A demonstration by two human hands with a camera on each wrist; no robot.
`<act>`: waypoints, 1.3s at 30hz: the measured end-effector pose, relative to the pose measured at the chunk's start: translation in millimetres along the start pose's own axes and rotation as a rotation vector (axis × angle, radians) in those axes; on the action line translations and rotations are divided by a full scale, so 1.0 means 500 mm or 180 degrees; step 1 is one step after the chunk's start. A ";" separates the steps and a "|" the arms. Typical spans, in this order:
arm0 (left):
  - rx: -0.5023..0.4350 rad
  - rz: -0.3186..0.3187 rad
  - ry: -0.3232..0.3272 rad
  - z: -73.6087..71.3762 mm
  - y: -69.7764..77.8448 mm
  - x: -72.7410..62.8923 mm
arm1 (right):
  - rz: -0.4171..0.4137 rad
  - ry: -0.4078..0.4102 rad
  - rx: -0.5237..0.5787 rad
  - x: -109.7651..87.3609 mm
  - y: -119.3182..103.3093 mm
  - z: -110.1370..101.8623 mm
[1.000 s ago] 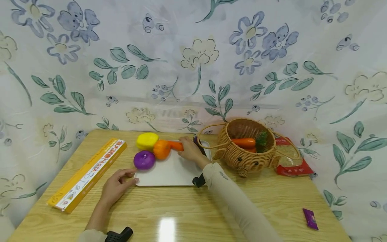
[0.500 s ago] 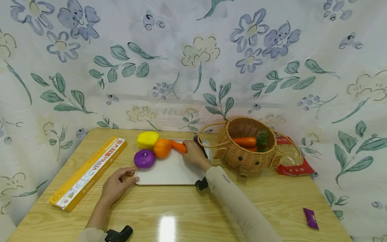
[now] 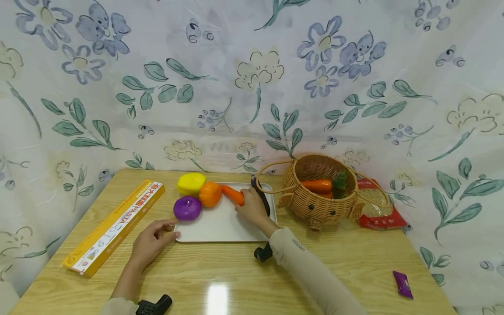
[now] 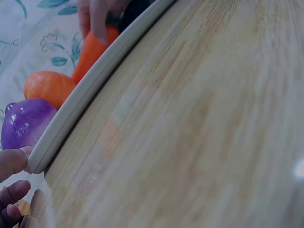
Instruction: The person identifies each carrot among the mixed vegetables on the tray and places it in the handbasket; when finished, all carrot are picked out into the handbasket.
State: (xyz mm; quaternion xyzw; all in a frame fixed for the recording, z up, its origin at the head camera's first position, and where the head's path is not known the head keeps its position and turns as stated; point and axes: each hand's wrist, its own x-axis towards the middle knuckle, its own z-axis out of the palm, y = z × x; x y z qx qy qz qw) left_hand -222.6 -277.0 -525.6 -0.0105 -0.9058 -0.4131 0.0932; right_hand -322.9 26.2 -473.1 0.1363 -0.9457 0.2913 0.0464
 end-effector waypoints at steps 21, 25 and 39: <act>0.0078 -0.0045 -0.0038 0.001 0.002 0.002 | -0.0104 0.0616 0.0693 -0.126 0.000 -0.084; 0.0048 -0.0022 -0.0035 0.000 0.003 0.000 | -0.0181 0.0670 0.0789 -0.148 0.002 -0.100; 0.0089 -0.0035 -0.0060 0.000 0.004 0.001 | -0.0317 0.0683 0.0974 -0.227 0.022 -0.139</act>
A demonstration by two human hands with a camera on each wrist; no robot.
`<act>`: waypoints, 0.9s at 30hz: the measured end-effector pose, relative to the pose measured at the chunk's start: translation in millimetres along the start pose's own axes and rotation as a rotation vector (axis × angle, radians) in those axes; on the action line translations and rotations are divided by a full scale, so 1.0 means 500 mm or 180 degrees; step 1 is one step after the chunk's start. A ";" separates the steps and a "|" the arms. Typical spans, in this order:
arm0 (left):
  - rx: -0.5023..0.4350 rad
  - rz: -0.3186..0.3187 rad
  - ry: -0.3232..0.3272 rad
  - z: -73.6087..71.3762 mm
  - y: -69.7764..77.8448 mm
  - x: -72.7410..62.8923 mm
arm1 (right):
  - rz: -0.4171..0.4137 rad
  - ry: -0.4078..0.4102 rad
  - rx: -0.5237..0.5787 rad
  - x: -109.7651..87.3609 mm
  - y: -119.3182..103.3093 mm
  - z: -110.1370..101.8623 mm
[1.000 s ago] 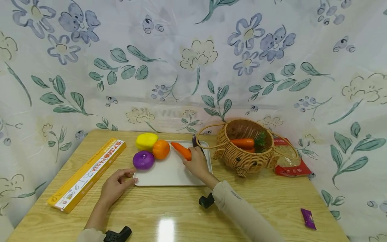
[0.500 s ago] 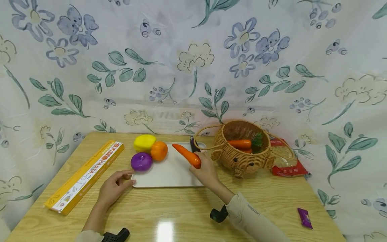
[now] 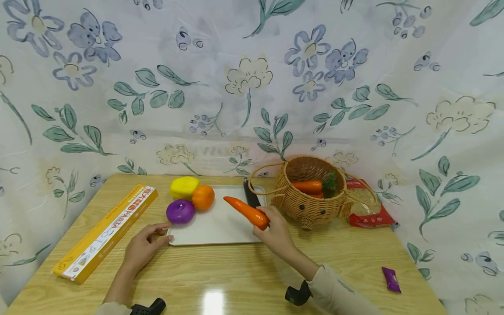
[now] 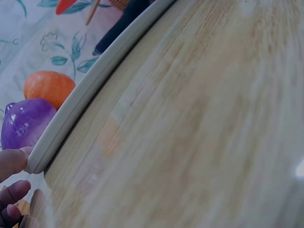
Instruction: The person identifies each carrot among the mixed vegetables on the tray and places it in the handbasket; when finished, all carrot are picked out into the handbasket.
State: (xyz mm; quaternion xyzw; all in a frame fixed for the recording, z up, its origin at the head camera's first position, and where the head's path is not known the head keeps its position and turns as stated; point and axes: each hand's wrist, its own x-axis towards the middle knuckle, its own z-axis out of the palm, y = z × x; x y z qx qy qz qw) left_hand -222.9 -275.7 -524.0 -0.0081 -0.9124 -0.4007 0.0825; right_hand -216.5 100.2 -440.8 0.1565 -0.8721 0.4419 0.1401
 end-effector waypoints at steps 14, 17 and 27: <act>0.0017 0.0027 0.0060 0.004 0.000 0.001 | -0.0161 -0.0057 0.0197 -0.016 0.024 -0.053; 0.0012 0.0047 0.0057 0.004 0.001 0.000 | -0.0267 -0.0177 0.0175 -0.012 0.036 -0.066; 0.0013 0.0102 0.0065 0.004 0.002 0.002 | -0.0514 -0.0394 -0.0028 0.019 0.052 -0.128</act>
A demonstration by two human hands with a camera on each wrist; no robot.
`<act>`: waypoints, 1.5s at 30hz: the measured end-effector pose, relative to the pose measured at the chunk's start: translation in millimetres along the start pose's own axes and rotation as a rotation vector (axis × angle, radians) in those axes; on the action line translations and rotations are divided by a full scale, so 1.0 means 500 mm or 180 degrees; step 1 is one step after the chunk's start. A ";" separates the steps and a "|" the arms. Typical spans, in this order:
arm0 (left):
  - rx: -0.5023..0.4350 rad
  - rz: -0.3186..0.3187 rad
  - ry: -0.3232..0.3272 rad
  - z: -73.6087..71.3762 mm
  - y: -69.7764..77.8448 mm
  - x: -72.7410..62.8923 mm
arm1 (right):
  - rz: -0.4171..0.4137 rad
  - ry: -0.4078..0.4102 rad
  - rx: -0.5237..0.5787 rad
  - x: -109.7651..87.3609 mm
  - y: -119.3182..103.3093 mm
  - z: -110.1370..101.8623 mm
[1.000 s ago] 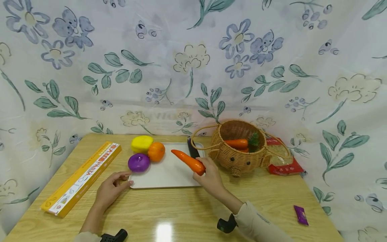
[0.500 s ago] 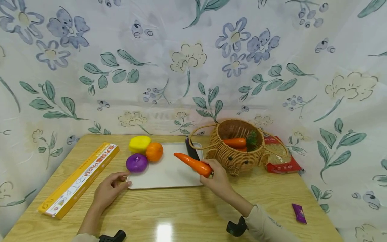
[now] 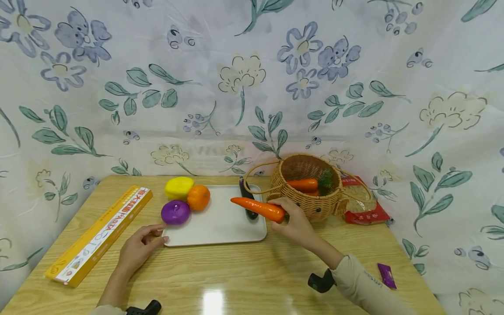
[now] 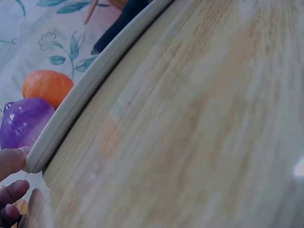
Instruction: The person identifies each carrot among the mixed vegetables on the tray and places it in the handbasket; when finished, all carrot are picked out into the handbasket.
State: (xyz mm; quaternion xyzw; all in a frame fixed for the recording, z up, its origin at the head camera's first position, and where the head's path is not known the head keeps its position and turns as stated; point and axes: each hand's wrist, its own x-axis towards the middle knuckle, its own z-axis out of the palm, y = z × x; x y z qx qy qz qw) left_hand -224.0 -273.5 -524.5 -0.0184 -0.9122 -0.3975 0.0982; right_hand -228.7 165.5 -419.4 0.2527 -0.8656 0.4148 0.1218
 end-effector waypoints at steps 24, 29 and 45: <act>-0.0010 -0.0109 -0.0047 -0.002 0.002 0.001 | 0.0359 -0.0093 0.0051 0.091 0.048 -0.168; -0.0029 -0.0120 -0.0038 -0.002 0.002 0.001 | 0.0499 -0.0078 -0.0055 0.100 0.055 -0.200; -0.0052 -0.0095 -0.0033 -0.002 0.002 0.000 | 0.0962 -0.0236 -0.0210 0.137 0.091 -0.303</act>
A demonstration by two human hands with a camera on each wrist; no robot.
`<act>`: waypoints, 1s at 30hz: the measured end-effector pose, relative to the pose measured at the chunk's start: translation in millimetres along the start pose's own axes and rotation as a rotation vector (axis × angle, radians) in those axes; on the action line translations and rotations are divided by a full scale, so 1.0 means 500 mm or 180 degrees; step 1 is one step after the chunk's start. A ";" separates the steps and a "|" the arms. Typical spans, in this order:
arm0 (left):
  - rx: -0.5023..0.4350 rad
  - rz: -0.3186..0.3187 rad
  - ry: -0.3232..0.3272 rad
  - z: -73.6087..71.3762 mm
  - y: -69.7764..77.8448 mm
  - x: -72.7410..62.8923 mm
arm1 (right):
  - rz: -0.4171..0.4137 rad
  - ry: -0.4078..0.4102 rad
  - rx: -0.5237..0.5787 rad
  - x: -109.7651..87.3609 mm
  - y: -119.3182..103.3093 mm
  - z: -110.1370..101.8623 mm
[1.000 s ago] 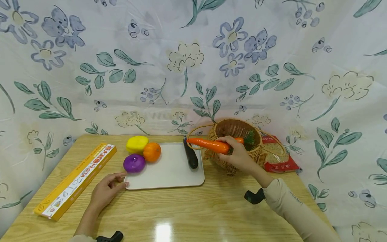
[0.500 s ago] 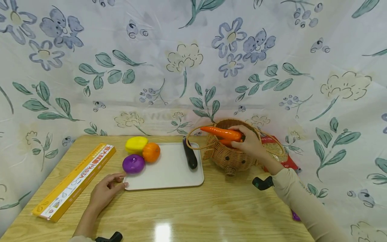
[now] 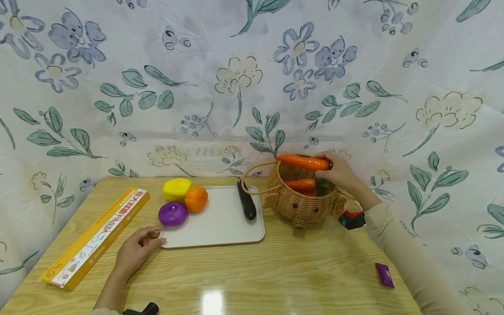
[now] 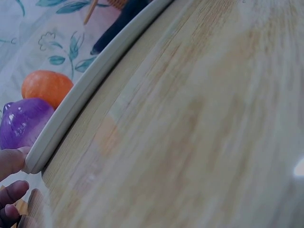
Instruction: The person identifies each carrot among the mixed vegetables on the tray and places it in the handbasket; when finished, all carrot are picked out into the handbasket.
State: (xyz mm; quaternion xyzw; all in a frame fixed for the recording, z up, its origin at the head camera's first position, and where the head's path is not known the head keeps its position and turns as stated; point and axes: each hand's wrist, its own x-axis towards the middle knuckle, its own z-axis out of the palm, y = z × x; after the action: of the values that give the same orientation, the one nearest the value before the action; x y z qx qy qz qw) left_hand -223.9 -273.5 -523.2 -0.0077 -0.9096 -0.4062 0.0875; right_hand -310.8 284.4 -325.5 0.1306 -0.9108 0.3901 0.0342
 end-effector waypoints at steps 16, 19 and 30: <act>-0.0010 -0.0025 0.0005 0.001 0.003 -0.001 | 0.0223 -0.0844 -0.0367 0.056 0.024 -0.059; -0.0023 -0.0019 0.0010 0.002 0.002 0.000 | 0.0243 -0.0995 -0.0480 0.064 0.021 -0.060; -0.0039 -0.0012 0.0021 0.002 0.001 0.001 | 0.0381 -0.1624 -0.0596 0.104 0.029 -0.034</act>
State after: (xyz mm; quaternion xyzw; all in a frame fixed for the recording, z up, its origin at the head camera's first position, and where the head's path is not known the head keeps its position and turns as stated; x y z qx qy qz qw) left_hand -224.5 -272.2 -523.4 -0.0051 -0.9068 -0.4120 0.0897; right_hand -365.6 295.1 -315.4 0.1669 -0.9282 0.2601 -0.2074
